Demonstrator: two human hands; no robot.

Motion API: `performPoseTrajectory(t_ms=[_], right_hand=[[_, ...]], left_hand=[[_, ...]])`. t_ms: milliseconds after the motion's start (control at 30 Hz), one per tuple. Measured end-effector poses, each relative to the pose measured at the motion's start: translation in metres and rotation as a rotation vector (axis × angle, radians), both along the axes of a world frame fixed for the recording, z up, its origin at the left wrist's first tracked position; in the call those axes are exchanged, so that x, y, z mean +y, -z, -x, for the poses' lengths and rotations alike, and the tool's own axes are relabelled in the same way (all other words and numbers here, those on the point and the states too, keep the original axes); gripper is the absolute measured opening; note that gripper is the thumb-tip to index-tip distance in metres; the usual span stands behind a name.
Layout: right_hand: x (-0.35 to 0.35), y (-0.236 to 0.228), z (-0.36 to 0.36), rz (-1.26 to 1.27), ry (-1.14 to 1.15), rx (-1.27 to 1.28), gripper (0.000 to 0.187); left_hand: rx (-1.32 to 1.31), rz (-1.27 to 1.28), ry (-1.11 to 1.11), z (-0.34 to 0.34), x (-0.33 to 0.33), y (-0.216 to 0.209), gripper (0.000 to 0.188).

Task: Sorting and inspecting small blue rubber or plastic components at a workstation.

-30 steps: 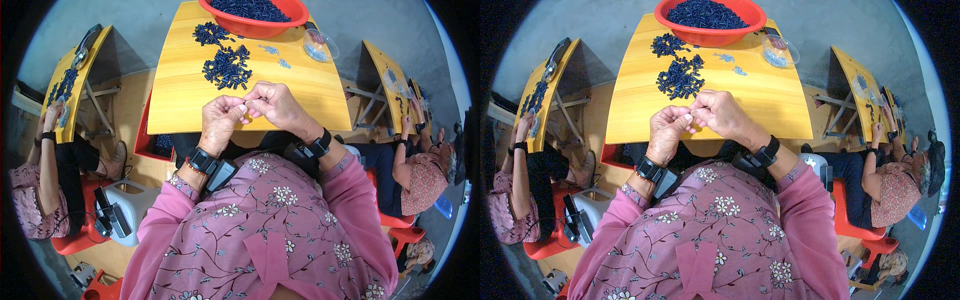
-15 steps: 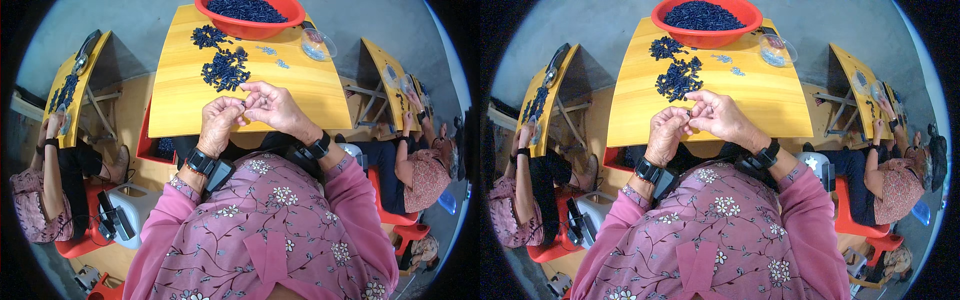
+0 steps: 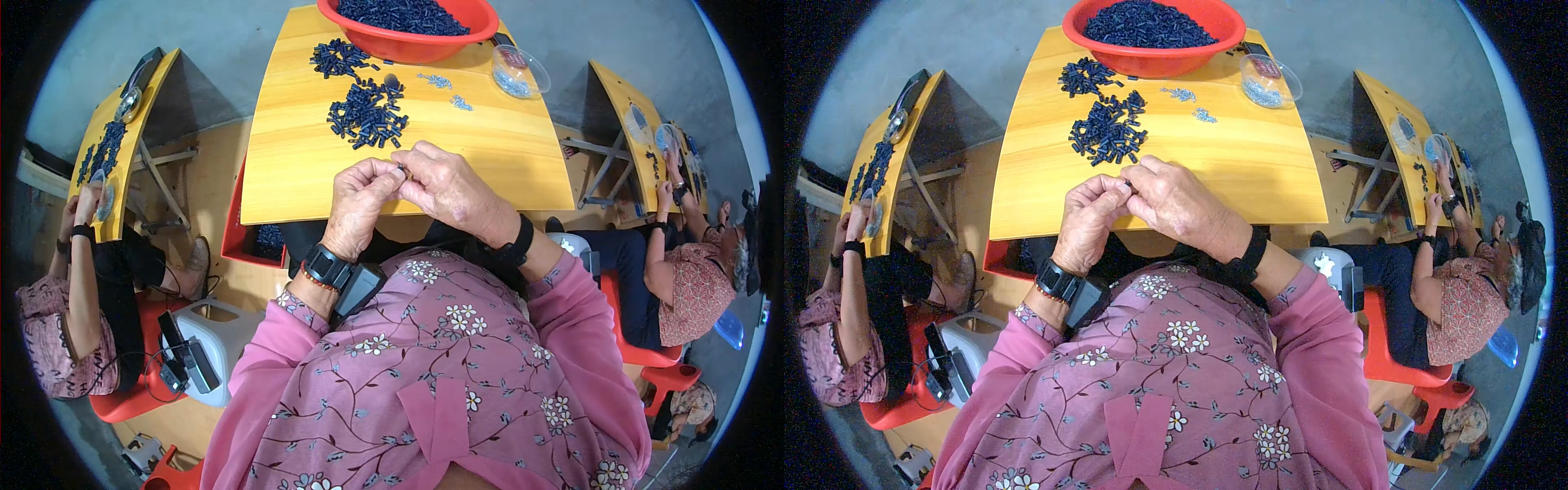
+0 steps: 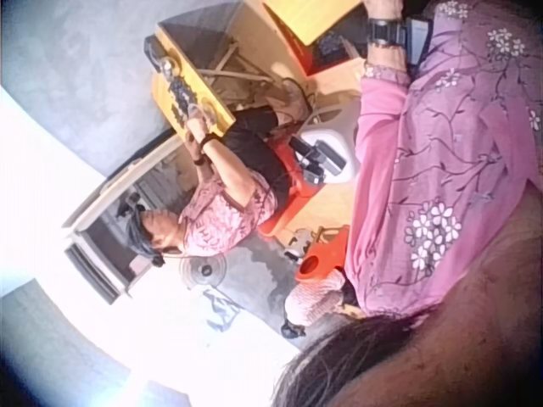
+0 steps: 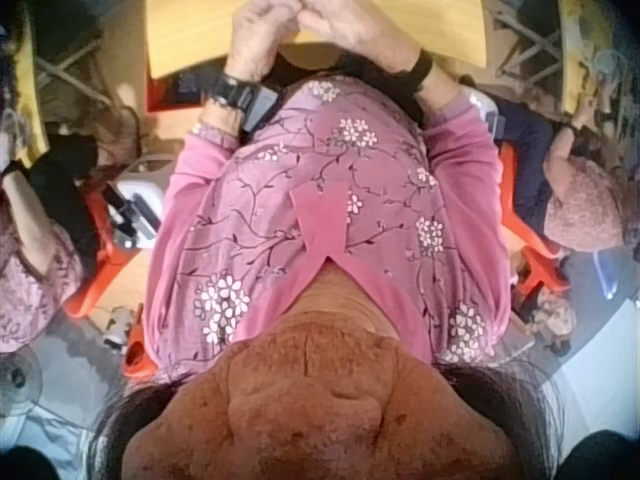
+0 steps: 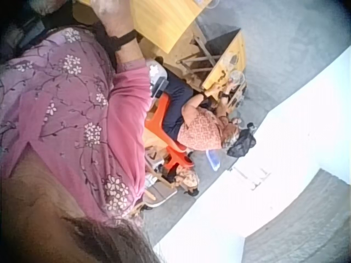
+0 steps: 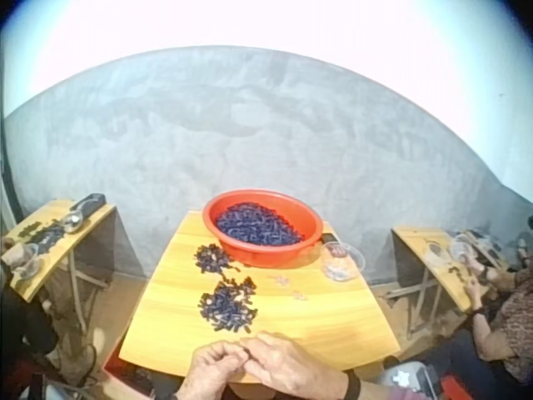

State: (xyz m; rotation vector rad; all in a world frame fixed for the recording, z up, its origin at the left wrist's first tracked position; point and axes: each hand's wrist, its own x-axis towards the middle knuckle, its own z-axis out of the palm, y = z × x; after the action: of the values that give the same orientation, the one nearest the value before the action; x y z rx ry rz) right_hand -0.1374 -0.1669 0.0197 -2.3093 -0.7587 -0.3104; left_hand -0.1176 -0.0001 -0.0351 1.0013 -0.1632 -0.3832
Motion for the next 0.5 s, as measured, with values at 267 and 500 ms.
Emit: performPoseTrajectory(t_ms=[267,500], right_hand=[[-0.011,0.009,-0.010,0.079,-0.073,0.070,0.026],[-0.006,0.001,-0.005,0.275,0.005,0.150,0.023]], left_hand=[[-0.162,-0.218,-0.008,0.002,-0.002,-0.002,0.008],[-0.156,-0.275,-0.072,0.002,-0.004,0.006,0.006]])
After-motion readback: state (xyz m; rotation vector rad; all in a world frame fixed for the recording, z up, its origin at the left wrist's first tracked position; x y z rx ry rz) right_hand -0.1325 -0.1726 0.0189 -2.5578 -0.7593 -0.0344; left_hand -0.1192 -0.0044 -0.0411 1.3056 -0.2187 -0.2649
